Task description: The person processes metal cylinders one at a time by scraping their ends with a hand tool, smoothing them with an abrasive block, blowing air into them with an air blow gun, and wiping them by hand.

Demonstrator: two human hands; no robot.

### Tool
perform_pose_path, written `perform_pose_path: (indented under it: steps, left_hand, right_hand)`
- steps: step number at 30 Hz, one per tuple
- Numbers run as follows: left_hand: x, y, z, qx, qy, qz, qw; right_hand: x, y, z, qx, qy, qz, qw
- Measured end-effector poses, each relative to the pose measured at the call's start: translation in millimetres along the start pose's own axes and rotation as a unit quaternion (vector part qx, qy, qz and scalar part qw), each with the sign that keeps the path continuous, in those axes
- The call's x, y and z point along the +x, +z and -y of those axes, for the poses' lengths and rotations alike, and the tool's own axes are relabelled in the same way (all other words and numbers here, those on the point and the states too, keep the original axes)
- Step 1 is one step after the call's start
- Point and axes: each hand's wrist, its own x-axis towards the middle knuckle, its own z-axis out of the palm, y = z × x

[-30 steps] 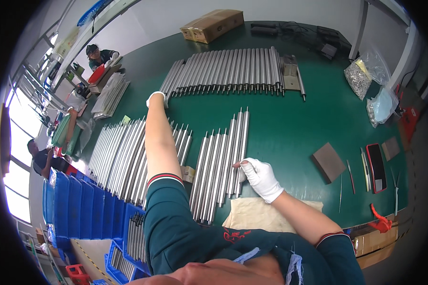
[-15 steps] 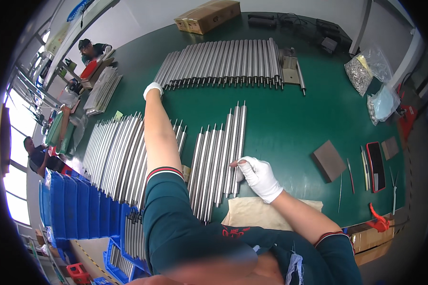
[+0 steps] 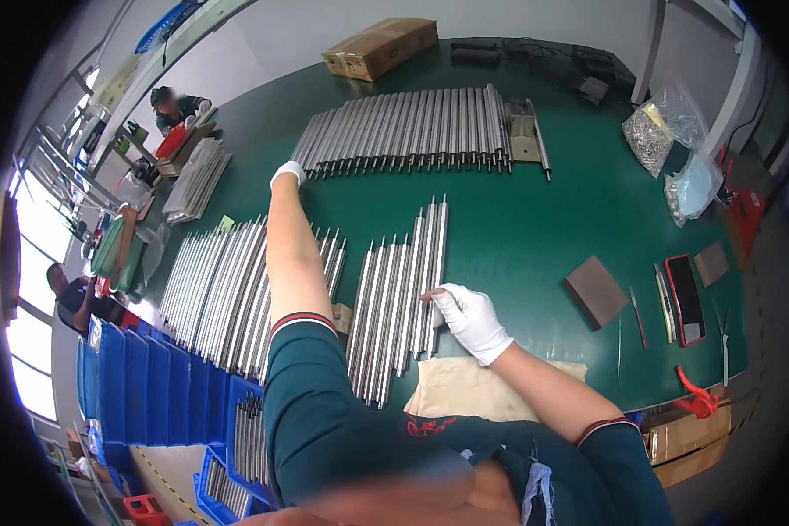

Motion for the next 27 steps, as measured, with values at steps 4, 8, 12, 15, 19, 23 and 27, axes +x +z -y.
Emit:
perform_pose_path:
  steps: [4, 8, 12, 15, 19, 23, 27]
  left_hand:
    - [-28, -40, 0, 0.024, 0.069, -0.003, 0.997]
    - [-114, -93, -44, -0.01, 0.249, -0.053, 0.967]
    - [-313, -133, -81, -0.108, 0.486, -0.049, 0.866]
    - [-445, -99, -63, -0.119, 0.687, 0.066, 0.714]
    - [-539, -27, -65, -0.132, 0.677, 0.076, 0.72]
    - [-554, 4, -68, -0.085, 0.611, 0.017, 0.787]
    - [-552, 7, -71, -0.082, 0.616, 0.006, 0.783]
  right_hand:
    - [2, 9, -5, -0.02, -0.012, -0.036, 0.999]
    - [6, 4, -11, -0.03, -0.038, -0.057, 0.997]
    - [11, -2, -15, 0.088, -0.037, -0.065, 0.993]
    - [17, 0, -18, 0.088, -0.049, -0.104, 0.989]
    - [21, -5, 0, 0.009, -0.014, -0.108, 0.994]
    - [1, -12, 29, -0.437, -0.025, 0.037, 0.899]
    - [-12, -10, 39, -0.59, -0.038, 0.058, 0.804]
